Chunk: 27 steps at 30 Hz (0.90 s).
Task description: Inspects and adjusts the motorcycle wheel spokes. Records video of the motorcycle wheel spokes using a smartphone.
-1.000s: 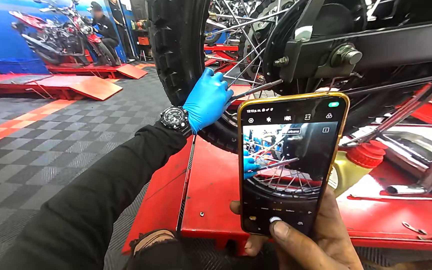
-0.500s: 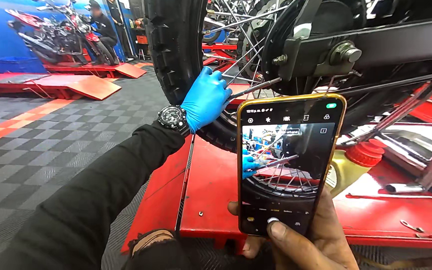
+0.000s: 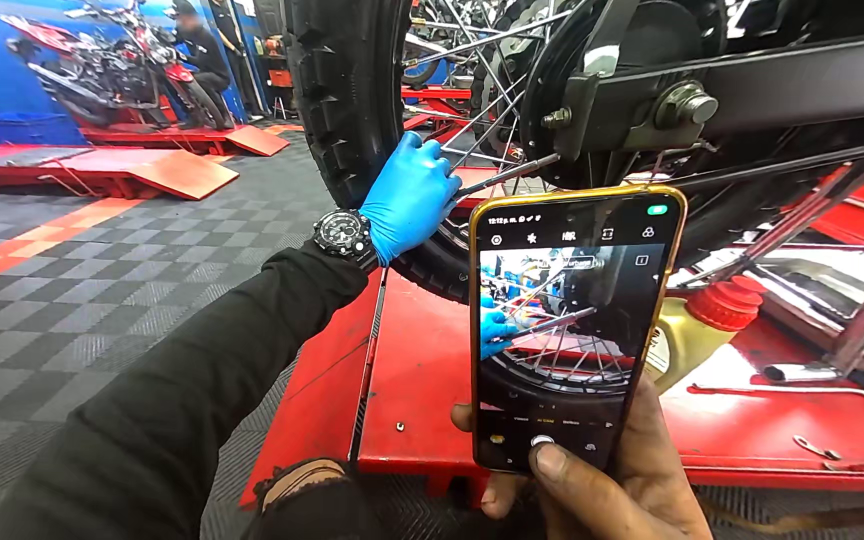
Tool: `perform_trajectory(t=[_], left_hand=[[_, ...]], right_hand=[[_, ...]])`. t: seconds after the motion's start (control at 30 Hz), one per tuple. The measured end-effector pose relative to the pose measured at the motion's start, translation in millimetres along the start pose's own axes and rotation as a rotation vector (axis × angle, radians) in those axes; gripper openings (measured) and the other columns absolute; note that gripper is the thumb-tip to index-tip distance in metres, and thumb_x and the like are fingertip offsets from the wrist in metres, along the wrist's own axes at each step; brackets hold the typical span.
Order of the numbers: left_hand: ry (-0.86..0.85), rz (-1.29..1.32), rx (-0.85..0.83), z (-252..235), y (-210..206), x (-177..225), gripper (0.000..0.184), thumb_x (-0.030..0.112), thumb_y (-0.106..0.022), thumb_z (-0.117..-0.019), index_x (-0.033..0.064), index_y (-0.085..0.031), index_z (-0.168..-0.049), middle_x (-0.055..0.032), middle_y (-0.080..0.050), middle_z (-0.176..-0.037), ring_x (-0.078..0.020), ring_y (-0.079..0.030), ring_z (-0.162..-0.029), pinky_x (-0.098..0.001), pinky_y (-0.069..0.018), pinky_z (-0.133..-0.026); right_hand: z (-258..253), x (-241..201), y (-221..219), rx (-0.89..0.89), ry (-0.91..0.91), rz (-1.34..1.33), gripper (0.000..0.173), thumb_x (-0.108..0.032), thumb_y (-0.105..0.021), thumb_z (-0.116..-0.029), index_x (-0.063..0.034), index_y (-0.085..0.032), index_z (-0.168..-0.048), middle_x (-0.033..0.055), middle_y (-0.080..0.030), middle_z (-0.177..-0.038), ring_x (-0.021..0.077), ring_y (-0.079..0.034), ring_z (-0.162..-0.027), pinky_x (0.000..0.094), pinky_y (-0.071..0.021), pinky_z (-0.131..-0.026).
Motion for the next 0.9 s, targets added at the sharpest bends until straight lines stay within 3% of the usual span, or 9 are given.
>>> perform_trajectory(t=[0.07, 0.23, 0.9], left_hand=[[-0.002, 0.000, 0.011, 0, 0, 0, 0.027, 0.029, -0.056, -0.0994, 0.0103, -0.073, -0.090, -0.0115, -0.069, -0.091, -0.0355, -0.063, -0.102, -0.0542, -0.0415, -0.097], [-0.001, -0.073, -0.170, -4, 17, 8, 0.027, 0.022, -0.050, -0.1019, 0.0102, -0.074, -0.104, -0.0140, -0.069, -0.092, -0.0372, -0.064, -0.099, -0.0560, -0.0410, -0.095], [0.006, -0.060, -0.162, -3, 19, 8, 0.027, 0.022, -0.051, -0.1014, 0.0110, -0.074, -0.107, -0.0137, -0.070, -0.093, -0.0370, -0.064, -0.098, -0.0559, -0.0410, -0.097]], right_hand=[[0, 0, -1, -0.008, 0.003, -0.006, 0.059, 0.010, -0.054, -0.0964, -0.0133, -0.032, -0.146, 0.0294, -0.061, -0.129, 0.0498, -0.069, -0.107, 0.0502, -0.0657, -0.065], [-1, 0, -1, -0.017, 0.001, -0.029, 0.059, 0.009, -0.055, -0.0966, -0.0138, -0.033, -0.146, 0.0288, -0.061, -0.130, 0.0496, -0.068, -0.107, 0.0503, -0.0657, -0.066], [-2, 2, 2, 0.003, 0.003, -0.053, 0.059, 0.009, -0.057, -0.0963, -0.0137, -0.033, -0.146, 0.0287, -0.061, -0.130, 0.0499, -0.068, -0.108, 0.0503, -0.0658, -0.066]])
Point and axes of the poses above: each hand's wrist, its own z-axis away from the middle knuckle, its own y-axis out of the back of the hand, x = y × z, the point moved 9 cm from there along -z, towards the middle knuckle
